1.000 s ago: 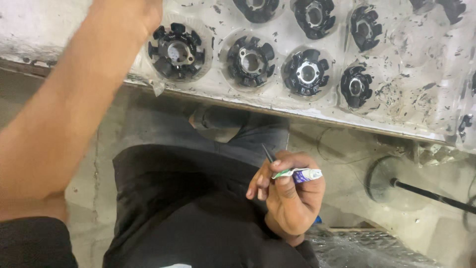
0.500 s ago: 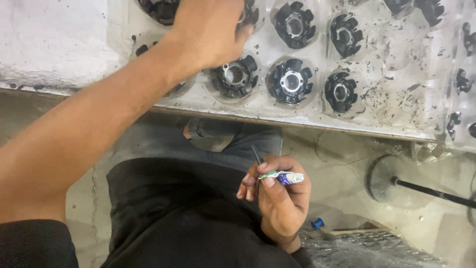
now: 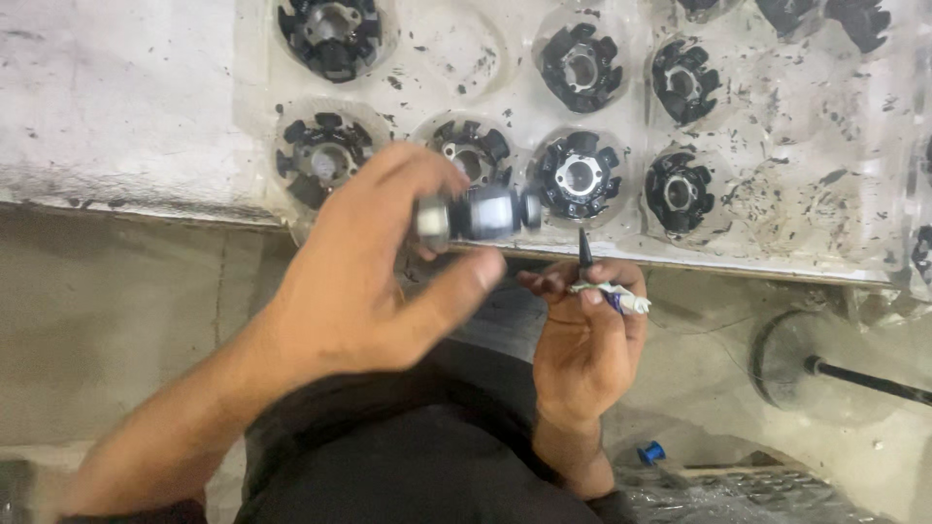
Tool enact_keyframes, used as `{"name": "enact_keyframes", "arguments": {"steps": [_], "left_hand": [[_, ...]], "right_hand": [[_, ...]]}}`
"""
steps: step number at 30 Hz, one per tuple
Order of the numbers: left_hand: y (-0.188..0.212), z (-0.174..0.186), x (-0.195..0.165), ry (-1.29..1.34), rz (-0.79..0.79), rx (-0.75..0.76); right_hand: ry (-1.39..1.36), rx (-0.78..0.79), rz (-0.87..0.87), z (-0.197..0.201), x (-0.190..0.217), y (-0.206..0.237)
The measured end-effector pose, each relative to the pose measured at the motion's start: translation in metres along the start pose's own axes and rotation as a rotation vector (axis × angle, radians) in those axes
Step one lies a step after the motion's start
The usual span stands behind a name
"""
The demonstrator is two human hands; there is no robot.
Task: The person picks black plastic components from a blister tray and applies glue to each one using a small glue tube, wiping a component with a cloth at one point. They then apply glue to larger rotor-like assemblies, placing each treated part back on the table before handling the glue tube again.
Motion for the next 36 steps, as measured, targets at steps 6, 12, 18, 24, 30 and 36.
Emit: {"name": "enact_keyframes", "arguments": {"steps": [6,12,18,24,30,36], "left_hand": [[0.027,-0.008,-0.018,0.001,-0.215,-0.082],[0.032,-0.03,-0.008,0.988,-0.063,-0.347],[0.026,-0.043,0.018,1.712,0.131,-0.277],[0.03,-0.046,0.015,1.579,-0.01,-0.176],[0.038,-0.032,0.002,1.014,-0.205,-0.177],[0.034,-0.022,-0.005,0.808,-0.237,-0.142]], "right_hand": [[-0.035,-0.089,-0.006,-0.022,-0.004,0.008],[-0.019,0.004,0.136,-0.031,-0.011,0.026],[0.026,0.223,0.048,-0.026,-0.021,0.044],[0.146,0.327,0.062,-0.022,-0.004,0.051],[0.372,0.315,0.059,-0.028,0.009,0.061],[0.57,0.254,0.048,-0.026,0.014,0.059]]}}
Point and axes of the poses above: each hand's wrist, its own y-axis away from the middle knuckle, its own z-axis out of the back of the hand, x = y × z, the point moved 1 cm from there along -y, towards the middle knuckle, and after that the axes turned 4 degrees about -z, right-handed, at the moved point
